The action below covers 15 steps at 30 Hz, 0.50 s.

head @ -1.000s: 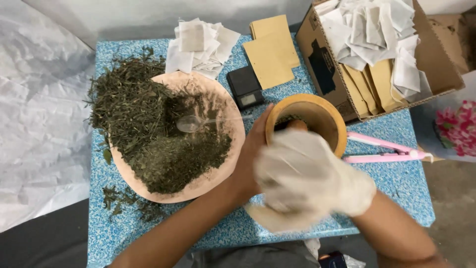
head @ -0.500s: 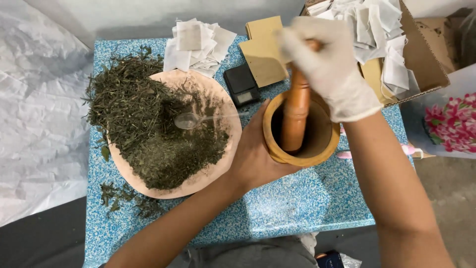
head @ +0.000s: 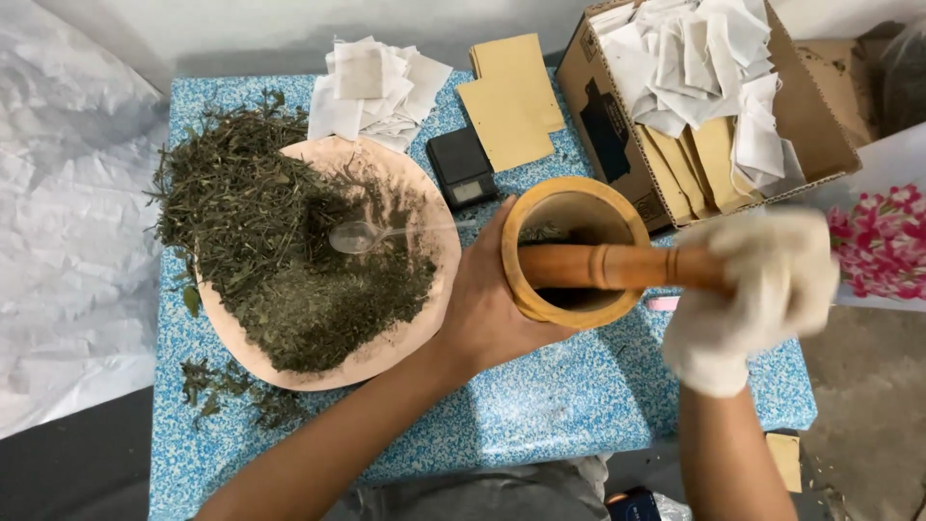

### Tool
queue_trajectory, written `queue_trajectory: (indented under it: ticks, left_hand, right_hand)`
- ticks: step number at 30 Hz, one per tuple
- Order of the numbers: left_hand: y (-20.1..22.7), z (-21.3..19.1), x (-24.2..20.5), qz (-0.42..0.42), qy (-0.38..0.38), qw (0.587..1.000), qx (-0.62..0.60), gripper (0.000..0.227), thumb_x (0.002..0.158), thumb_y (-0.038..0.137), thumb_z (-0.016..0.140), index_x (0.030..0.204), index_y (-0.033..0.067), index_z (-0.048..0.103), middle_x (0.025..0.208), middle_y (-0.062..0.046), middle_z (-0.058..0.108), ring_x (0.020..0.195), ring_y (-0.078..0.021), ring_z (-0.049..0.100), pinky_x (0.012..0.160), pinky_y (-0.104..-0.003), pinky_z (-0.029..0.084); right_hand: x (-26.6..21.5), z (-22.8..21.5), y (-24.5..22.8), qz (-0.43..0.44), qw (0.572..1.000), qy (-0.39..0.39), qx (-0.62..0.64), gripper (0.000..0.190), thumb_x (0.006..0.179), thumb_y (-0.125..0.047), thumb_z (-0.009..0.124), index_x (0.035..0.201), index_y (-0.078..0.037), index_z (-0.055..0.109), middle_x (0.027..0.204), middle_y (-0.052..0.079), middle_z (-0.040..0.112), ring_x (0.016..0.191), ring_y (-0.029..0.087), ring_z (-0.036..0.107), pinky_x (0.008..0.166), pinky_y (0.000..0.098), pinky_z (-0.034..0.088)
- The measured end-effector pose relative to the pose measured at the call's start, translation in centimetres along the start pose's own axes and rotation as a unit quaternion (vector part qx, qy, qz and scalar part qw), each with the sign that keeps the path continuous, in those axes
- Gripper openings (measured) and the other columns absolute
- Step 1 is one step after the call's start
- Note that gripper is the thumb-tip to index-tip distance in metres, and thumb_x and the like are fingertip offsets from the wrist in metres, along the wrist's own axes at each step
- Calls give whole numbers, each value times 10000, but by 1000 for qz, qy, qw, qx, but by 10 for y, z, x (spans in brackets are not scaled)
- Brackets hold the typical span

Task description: Grinding dried tea leaves into a finer consistency using a wooden mortar and pestle.

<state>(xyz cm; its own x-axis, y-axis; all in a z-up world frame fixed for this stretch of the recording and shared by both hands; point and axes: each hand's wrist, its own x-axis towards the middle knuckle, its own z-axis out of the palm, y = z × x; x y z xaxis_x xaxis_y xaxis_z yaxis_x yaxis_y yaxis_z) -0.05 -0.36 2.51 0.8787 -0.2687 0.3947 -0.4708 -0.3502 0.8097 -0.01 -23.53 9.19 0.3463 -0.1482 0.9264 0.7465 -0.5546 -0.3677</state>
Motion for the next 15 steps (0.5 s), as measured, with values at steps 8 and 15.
queue_trajectory:
  ticks: [8, 15]
  left_hand:
    - [4, -2, -4, 4, 27, 1000, -4, 1275, 798, 658, 900, 1715, -4, 309, 1691, -213, 523, 1518, -418, 619, 1237, -578, 548]
    - [-5, 3, -7, -86, -62, 991, -79, 961, 993, 593, 684, 1750, 175, 264, 1776, -137, 429, 1587, -398, 437, 1328, -490, 372]
  right_hand:
    - [46, 12, -83, -161, 864, -471, 73, 454, 1003, -241, 645, 628, -127, 416, 700, 31, 471, 699, 286, 580, 567, 385, 403]
    - [102, 126, -112, -126, 574, -792, -166, 887, 1275, -685, 233, 521, -307, 508, 451, -191, 366, 373, 33, 437, 333, 206, 299]
